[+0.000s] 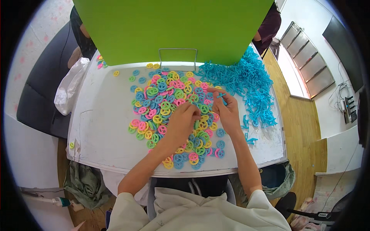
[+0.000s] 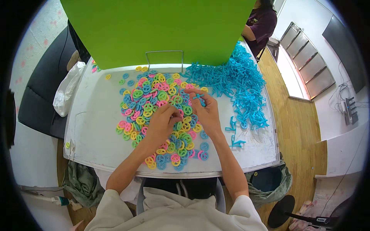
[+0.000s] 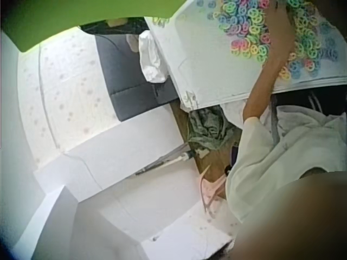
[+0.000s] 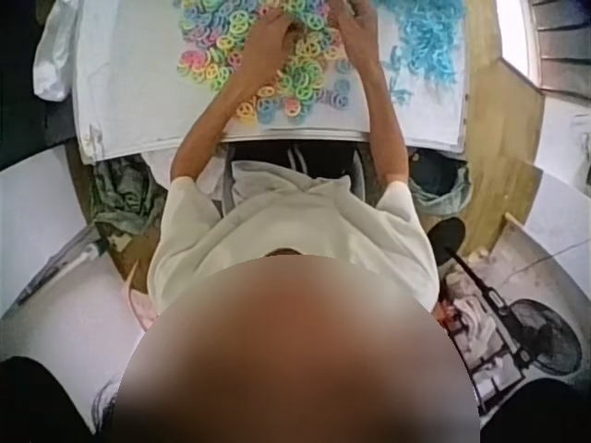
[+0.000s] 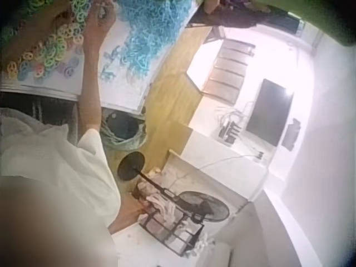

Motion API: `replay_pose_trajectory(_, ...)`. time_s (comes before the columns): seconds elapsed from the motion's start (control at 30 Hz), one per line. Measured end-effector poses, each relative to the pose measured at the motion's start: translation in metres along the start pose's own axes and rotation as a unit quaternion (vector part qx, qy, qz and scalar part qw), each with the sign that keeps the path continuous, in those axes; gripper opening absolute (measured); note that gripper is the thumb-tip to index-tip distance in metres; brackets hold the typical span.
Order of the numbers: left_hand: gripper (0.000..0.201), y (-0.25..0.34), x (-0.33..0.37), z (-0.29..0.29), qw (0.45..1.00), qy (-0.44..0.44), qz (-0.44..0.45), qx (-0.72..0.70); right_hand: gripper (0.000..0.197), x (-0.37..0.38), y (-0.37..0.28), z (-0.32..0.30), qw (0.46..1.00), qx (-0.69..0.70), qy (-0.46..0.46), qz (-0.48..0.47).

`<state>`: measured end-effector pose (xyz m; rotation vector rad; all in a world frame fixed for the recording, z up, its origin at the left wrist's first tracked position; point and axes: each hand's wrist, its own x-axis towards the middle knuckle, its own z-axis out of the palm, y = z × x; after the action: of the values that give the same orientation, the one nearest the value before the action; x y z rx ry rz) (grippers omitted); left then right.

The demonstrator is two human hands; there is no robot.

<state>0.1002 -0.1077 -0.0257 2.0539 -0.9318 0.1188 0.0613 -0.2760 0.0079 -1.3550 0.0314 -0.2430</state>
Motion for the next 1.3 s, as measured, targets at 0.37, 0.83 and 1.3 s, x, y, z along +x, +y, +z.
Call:
replay_pose_trajectory(0.37, 0.027, 0.002, -0.003, -0.001, 0.995, -0.028, 0.055, 0.081, 0.027, 0.008, 0.015, -0.004, 0.996, -0.014, 0.090, -0.010)
replay_pose_trajectory(0.83, 0.018, 0.009, 0.004, -0.001, 0.996, 0.077, -0.013, -0.032, 0.019, 0.006, 0.015, 0.001, 0.995, -0.061, 0.071, -0.029)
replay_pose_trajectory(1.3, 0.023, 0.012, 0.014, -0.025, 0.898, 0.076, -0.190, -0.390, 0.015, -0.002, 0.016, 0.010, 0.982, -0.181, 0.054, -0.019)
